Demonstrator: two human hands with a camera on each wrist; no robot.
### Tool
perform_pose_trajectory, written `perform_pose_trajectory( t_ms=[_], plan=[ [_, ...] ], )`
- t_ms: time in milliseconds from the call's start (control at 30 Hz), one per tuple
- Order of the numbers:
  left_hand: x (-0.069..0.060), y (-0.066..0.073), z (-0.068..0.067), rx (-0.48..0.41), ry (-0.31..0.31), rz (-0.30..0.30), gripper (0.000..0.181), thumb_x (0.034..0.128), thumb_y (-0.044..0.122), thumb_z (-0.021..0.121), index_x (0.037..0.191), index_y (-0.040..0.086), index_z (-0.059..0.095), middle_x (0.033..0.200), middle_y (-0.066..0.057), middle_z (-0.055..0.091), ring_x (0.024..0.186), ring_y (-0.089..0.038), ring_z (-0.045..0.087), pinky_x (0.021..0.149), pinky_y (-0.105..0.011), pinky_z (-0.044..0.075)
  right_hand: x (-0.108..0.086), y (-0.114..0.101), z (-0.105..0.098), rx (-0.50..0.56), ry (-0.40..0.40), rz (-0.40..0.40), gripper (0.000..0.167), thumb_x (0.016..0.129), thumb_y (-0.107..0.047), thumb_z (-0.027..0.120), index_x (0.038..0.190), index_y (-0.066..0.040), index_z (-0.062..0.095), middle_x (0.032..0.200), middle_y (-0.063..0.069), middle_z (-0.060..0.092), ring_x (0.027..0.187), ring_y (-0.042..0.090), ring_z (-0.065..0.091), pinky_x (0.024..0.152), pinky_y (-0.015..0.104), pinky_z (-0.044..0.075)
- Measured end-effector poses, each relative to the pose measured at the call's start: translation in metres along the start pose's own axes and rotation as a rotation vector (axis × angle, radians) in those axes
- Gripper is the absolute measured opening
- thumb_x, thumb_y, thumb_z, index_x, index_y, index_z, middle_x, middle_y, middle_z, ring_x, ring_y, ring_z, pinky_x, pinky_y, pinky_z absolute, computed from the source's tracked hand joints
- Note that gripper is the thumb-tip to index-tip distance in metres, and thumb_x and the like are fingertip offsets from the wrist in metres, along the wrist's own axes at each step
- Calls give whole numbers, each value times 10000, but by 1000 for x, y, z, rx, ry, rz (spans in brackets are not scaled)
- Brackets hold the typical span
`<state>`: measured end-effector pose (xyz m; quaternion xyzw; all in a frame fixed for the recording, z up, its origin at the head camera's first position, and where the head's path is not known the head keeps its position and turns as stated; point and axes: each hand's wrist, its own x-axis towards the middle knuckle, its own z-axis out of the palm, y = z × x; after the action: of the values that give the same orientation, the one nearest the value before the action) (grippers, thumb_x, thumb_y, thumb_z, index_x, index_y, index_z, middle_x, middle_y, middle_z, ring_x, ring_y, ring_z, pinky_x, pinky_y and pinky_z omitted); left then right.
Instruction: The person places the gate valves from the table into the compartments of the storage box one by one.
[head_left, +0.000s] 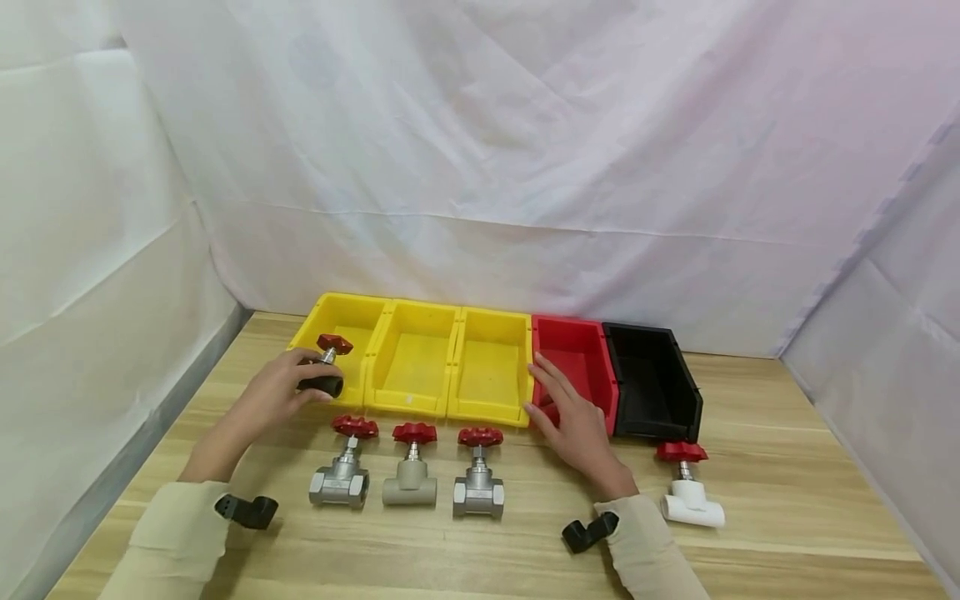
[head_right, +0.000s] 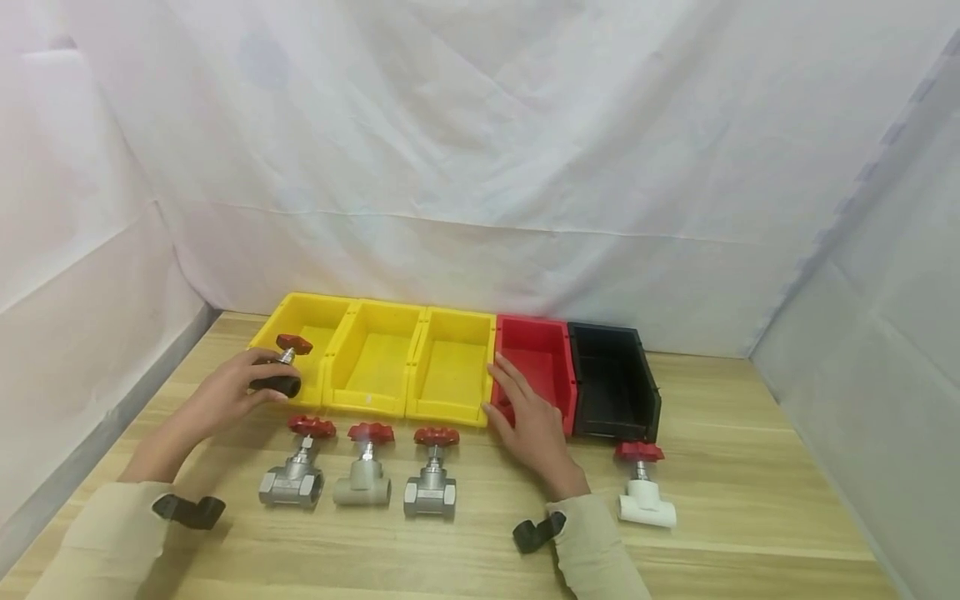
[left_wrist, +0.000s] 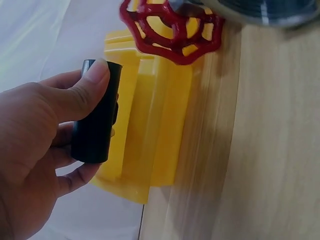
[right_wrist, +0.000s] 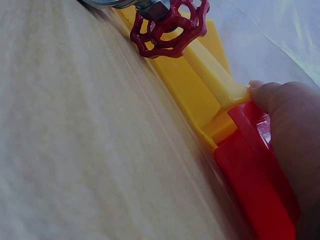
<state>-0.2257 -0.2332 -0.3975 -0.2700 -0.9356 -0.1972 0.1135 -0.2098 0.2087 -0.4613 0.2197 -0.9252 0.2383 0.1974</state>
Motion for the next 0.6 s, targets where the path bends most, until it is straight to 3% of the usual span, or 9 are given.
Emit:
perform_pose_trajectory(
  t_ms=[200,600],
  plan=[
    [13,-2,4,39,-19,-24,291,791,109,766,1077,80,722,1086,-247,580,952,-419,552,824,-569,465,-1,0,0,1,4,-6,696,866,-377,695,1473,-242,383,1550,-114,244,523,38,386,409,211,350],
    [34,-4,20,10,-44,-85,309,818,154,750,1114,74,709,1090,-229,577,1011,-388,520,862,-552,443,-1,0,-1,0,-1,16,704,862,-374,700,1477,-271,372,1549,-152,224,545,39,402,427,212,369]
  ],
)
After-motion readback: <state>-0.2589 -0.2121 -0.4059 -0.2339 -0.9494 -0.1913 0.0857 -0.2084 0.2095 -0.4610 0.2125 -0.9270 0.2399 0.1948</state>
